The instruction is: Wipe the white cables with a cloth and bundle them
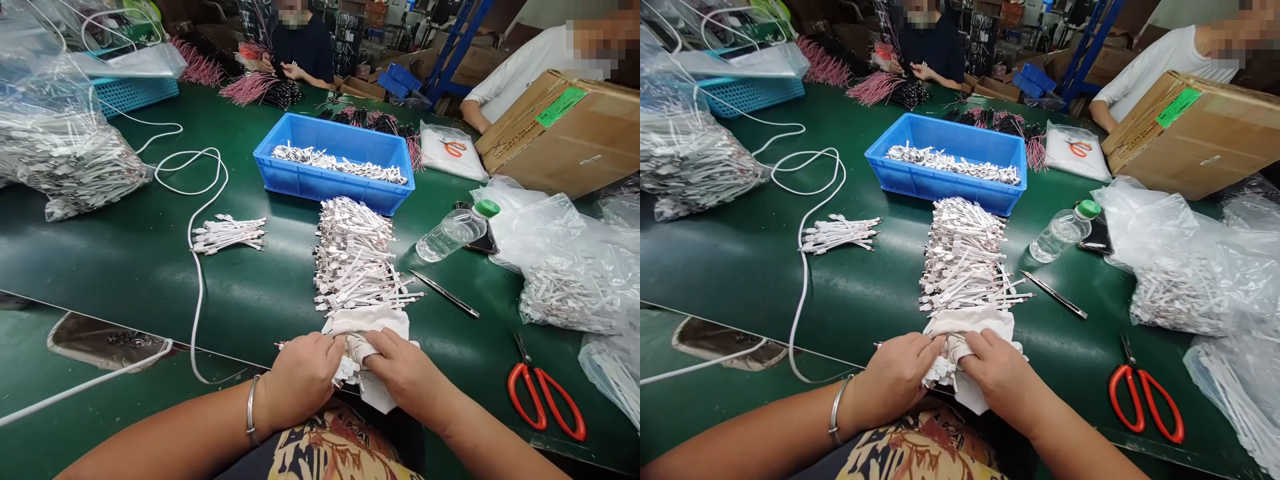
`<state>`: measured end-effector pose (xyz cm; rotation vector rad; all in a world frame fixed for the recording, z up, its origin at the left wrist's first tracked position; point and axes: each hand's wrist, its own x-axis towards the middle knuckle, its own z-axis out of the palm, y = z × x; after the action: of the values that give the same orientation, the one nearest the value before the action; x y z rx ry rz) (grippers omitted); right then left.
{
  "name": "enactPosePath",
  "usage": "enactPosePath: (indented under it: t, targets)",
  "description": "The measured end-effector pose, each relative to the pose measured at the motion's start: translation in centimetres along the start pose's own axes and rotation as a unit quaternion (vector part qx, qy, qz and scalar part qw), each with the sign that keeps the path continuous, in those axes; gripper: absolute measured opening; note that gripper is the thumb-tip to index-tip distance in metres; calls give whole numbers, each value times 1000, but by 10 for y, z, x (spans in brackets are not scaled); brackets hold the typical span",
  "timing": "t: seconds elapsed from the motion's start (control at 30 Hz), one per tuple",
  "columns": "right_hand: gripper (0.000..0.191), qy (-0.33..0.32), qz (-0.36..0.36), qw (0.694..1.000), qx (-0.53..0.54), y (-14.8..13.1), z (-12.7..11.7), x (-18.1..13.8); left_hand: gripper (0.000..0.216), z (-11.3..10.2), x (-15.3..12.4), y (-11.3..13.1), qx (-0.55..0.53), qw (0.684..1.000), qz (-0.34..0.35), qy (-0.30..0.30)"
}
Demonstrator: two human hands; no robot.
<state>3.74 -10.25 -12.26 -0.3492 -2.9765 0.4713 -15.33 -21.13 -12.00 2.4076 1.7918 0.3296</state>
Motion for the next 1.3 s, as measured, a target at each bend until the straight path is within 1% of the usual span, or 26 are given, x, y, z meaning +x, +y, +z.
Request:
enactPosePath:
  t: [0.13, 0.3, 0.57, 0.77, 1.0, 1.17, 1.3]
  targets:
    - [16, 10, 14, 1000, -2, -2, 1, 3, 51, -2, 1, 0, -11, 1000, -11, -20]
    - [20, 13, 15, 1000, 22, 0, 2, -5, 50, -2, 1, 1, -12, 1000, -5, -14]
    - [14, 30, 19, 999, -18, -8, 2, 7, 47, -4, 2, 1, -23, 999, -28, -37]
    - [18, 2, 30, 1000, 0, -5, -1, 0, 47, -5, 2, 2, -11, 999, -25, -35]
    - [11, 29, 43, 999, -12, -9, 1, 8, 43, -4, 2, 2, -24, 998, -34, -45]
    - [16, 35, 37, 999, 14, -8, 2, -1, 45, -4, 3, 2, -18, 999, -29, -37]
    - [13, 52, 42, 998, -18, -10, 3, 4, 43, -5, 3, 2, -20, 999, -30, -40]
